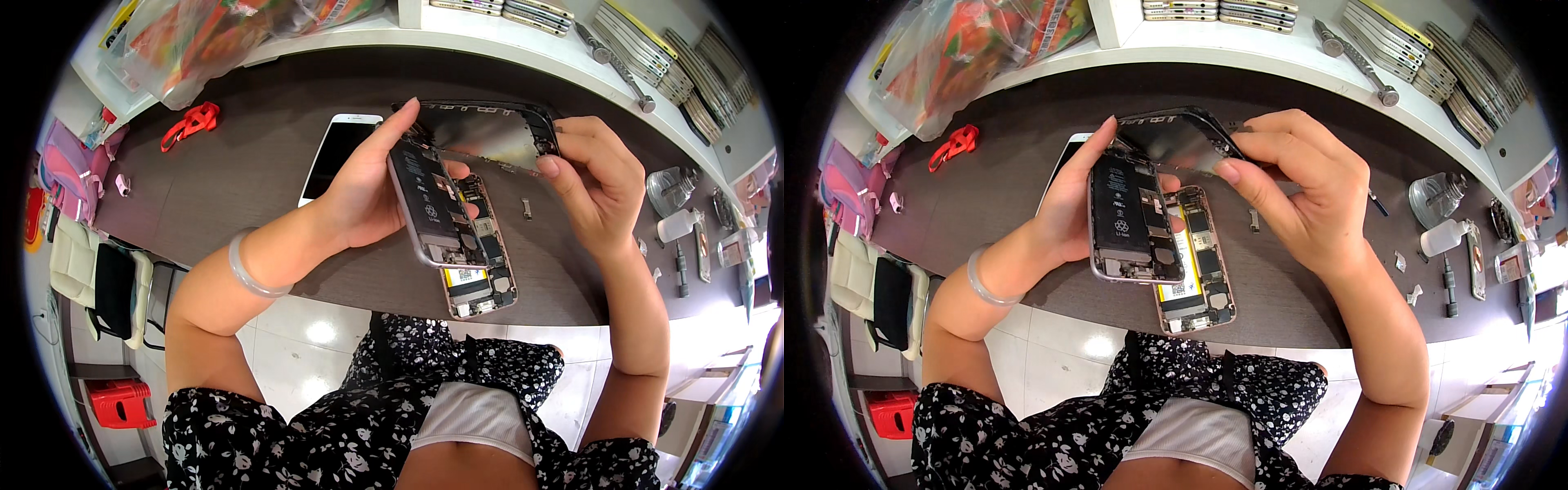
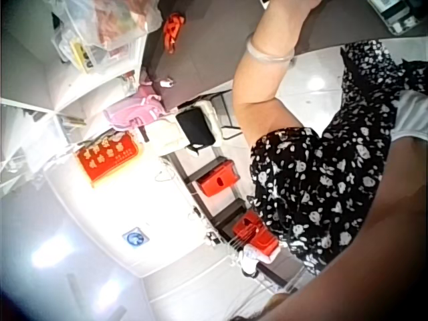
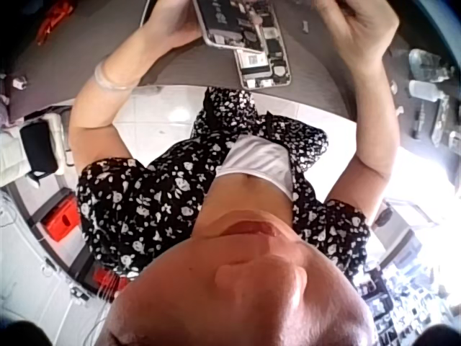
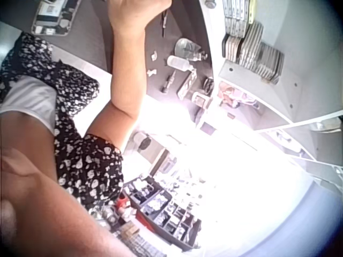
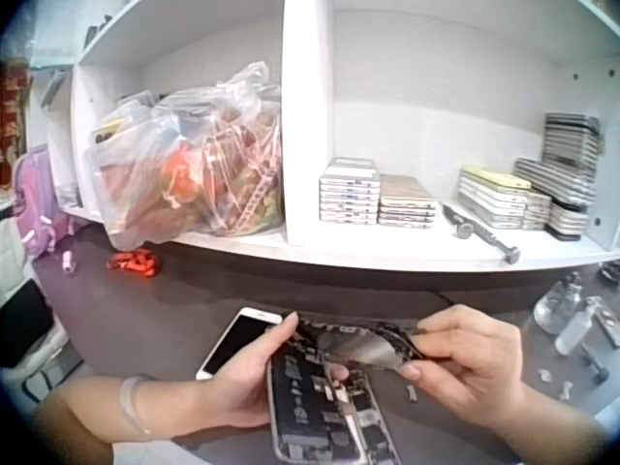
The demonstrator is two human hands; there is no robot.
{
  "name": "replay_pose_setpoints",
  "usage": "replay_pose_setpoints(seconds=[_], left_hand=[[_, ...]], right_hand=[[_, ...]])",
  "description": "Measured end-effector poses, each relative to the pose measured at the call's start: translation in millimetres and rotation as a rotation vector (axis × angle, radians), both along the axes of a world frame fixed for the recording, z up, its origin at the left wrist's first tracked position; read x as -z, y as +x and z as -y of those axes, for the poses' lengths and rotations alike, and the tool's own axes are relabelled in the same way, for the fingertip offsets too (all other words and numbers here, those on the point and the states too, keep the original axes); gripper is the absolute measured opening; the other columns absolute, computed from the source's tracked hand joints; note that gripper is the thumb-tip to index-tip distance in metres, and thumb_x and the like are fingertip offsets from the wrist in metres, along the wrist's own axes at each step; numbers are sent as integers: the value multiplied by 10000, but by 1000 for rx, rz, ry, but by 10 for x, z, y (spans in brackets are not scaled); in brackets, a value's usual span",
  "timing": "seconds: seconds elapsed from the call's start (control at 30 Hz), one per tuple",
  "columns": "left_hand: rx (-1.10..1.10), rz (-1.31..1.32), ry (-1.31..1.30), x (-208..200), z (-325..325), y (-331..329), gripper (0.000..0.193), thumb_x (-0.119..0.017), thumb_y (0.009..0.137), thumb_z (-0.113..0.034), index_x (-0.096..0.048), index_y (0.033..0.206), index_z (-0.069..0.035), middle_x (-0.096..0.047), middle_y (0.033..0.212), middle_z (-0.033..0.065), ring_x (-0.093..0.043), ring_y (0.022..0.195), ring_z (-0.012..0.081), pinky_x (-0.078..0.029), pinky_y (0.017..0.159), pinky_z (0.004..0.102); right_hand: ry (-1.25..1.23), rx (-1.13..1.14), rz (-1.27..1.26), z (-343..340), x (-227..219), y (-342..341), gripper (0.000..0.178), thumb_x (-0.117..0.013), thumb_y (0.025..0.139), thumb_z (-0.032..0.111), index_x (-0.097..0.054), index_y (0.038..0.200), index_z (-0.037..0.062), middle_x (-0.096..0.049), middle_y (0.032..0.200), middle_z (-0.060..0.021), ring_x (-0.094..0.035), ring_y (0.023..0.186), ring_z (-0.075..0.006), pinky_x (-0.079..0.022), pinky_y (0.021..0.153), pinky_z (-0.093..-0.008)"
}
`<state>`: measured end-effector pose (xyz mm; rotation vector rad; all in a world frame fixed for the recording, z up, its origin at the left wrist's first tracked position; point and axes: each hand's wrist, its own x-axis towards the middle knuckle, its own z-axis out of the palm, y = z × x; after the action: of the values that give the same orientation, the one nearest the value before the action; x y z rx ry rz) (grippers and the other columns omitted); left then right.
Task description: The person disassembles a black smartphone, removing the screen assembly to expose the internal components. They then pick up a white smartphone and repeatedly press the screen and buttons, appearing to test its functionality.
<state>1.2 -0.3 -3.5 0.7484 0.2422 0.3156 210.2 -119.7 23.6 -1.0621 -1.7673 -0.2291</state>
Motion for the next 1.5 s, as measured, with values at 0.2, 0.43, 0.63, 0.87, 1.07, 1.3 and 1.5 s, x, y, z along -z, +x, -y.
replay_pose_setpoints(seconds=[0.2,0.43,0.63,0.87,1.07,1.3,1.5], left_hand=[[1,60,7,12,1,21,652,-357,974,-583,-566,1265,-39,-680,1053,165,-689,923,309,-561,870,470],[-80,24,-128,93,-67,-7,648,-369,932,-673,-605,1095,-92,-659,1085,203,-672,950,329,-553,840,482],[-106,21,-109,122,-96,-6,627,-356,924,-693,-601,1114,-148,-657,1077,212,-669,944,335,-553,826,477],[-86,50,-92,129,-92,-5,596,-351,944,-663,-600,1118,-150,-659,1078,202,-669,931,329,-548,832,472],[-144,-22,-8,72,-64,-3,387,-484,964,-475,-565,1165,-155,-647,1105,210,-657,964,380,-535,863,496],[-309,-37,40,-29,-36,-8,380,-486,886,-161,-421,1260,-154,-539,1285,269,-549,1125,502,-432,1005,582],[-361,-63,-18,42,-152,12,212,-557,932,-284,-536,1113,-176,-619,1179,220,-598,1074,462,-480,954,560]], right_hand=[[0,-29,46,19,-18,-33,198,-798,748,90,-702,893,-4,-659,870,-102,-625,676,-163,-507,580,-247],[-10,-127,221,64,-19,-182,315,-829,650,154,-703,908,24,-642,863,-88,-643,680,-225,-529,575,-315],[-89,-215,222,53,91,-248,347,-826,652,182,-698,935,27,-633,917,-77,-642,708,-228,-532,592,-324],[-147,-253,181,46,145,-241,408,-820,638,282,-705,946,40,-651,908,-75,-641,722,-237,-530,620,-325],[-175,-230,184,55,93,-233,390,-827,644,266,-708,942,46,-665,900,-88,-649,737,-253,-537,646,-331],[-232,220,-119,-106,-54,280,181,-620,847,2,-689,1014,12,-687,863,-109,-637,707,-133,-498,640,-266],[-660,208,128,-93,-11,292,169,-621,769,2,-653,934,9,-641,677,-133,-635,607,-223,-496,599,-323]])
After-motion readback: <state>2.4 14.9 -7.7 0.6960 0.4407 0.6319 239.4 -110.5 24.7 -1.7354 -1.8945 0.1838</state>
